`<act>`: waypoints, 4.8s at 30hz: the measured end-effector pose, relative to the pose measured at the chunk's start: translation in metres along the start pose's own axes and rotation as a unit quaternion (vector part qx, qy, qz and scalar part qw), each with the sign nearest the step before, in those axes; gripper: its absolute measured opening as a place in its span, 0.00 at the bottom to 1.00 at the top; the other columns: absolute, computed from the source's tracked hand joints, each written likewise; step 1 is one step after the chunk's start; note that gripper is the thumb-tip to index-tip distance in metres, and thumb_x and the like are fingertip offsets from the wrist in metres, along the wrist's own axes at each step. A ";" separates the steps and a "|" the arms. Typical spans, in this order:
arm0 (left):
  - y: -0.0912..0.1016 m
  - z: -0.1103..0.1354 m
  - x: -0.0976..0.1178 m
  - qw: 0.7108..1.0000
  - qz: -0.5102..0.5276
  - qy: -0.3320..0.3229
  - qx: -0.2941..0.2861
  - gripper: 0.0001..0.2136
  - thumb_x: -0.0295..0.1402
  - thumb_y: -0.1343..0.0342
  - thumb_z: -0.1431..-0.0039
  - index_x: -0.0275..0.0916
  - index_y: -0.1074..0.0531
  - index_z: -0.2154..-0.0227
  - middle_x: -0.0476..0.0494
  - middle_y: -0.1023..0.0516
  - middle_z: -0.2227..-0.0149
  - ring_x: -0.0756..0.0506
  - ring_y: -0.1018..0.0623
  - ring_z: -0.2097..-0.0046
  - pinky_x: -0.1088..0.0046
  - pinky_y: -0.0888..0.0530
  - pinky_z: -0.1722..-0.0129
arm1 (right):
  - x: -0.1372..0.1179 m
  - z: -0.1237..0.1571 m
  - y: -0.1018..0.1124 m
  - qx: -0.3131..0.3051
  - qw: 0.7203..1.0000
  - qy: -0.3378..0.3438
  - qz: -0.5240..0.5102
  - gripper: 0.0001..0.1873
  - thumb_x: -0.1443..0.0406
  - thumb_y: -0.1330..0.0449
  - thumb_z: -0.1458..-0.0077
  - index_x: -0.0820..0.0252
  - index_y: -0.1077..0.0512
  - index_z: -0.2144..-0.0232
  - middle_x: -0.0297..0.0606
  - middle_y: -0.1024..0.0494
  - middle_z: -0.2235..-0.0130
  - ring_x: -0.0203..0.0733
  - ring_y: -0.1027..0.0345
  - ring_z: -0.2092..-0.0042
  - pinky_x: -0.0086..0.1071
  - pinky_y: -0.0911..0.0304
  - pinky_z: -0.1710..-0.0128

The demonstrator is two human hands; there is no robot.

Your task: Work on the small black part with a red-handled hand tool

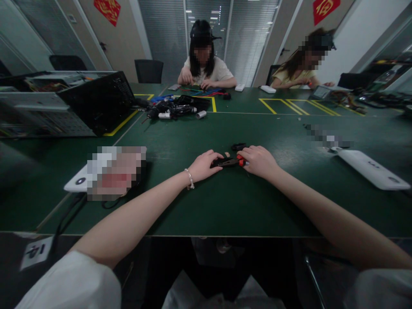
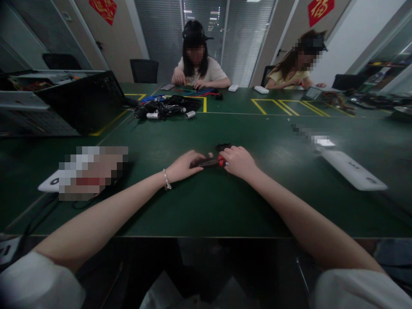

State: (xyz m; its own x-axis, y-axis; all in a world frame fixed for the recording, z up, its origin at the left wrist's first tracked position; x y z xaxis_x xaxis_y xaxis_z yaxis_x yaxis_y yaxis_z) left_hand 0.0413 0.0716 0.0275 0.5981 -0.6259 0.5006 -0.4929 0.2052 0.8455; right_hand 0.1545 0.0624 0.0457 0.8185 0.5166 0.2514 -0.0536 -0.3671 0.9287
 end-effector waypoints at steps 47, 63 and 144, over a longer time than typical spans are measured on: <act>0.002 0.000 0.001 1.000 -0.008 -0.001 0.006 0.15 0.34 0.45 0.47 0.38 0.33 0.56 0.44 0.32 0.61 0.46 0.30 0.62 0.68 0.31 0.63 | 0.000 0.000 -0.001 0.001 1.000 0.001 0.005 0.15 0.66 0.47 0.52 0.63 0.29 0.61 0.44 0.25 0.61 0.45 0.36 0.62 0.34 0.47 0.66; 0.002 0.000 0.002 1.000 -0.010 0.005 0.003 0.15 0.34 0.45 0.47 0.37 0.33 0.55 0.43 0.32 0.61 0.47 0.30 0.63 0.69 0.31 0.64 | -0.001 0.000 0.001 -0.007 1.000 -0.001 0.016 0.15 0.67 0.48 0.51 0.64 0.29 0.61 0.45 0.25 0.61 0.45 0.36 0.62 0.35 0.47 0.65; 0.002 0.000 0.001 1.000 -0.013 0.002 0.008 0.15 0.35 0.45 0.46 0.38 0.33 0.55 0.44 0.32 0.61 0.46 0.30 0.62 0.69 0.31 0.63 | 0.002 0.001 0.002 -0.002 1.000 -0.020 -0.005 0.13 0.67 0.47 0.53 0.63 0.28 0.64 0.43 0.25 0.63 0.45 0.36 0.63 0.34 0.46 0.66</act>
State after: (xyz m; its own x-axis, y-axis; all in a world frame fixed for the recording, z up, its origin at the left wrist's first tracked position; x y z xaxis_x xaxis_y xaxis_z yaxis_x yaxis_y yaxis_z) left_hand 0.0414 0.0715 0.0296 0.6126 -0.6283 0.4795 -0.4870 0.1777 0.8551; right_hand 0.1566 0.0623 0.0482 0.8411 0.4891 0.2311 -0.0477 -0.3586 0.9323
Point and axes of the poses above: each hand's wrist, its own z-axis away from the middle knuckle, its own y-axis out of the back of the hand, x = y × z, the point moved 10 cm from there along -z, towards the middle knuckle
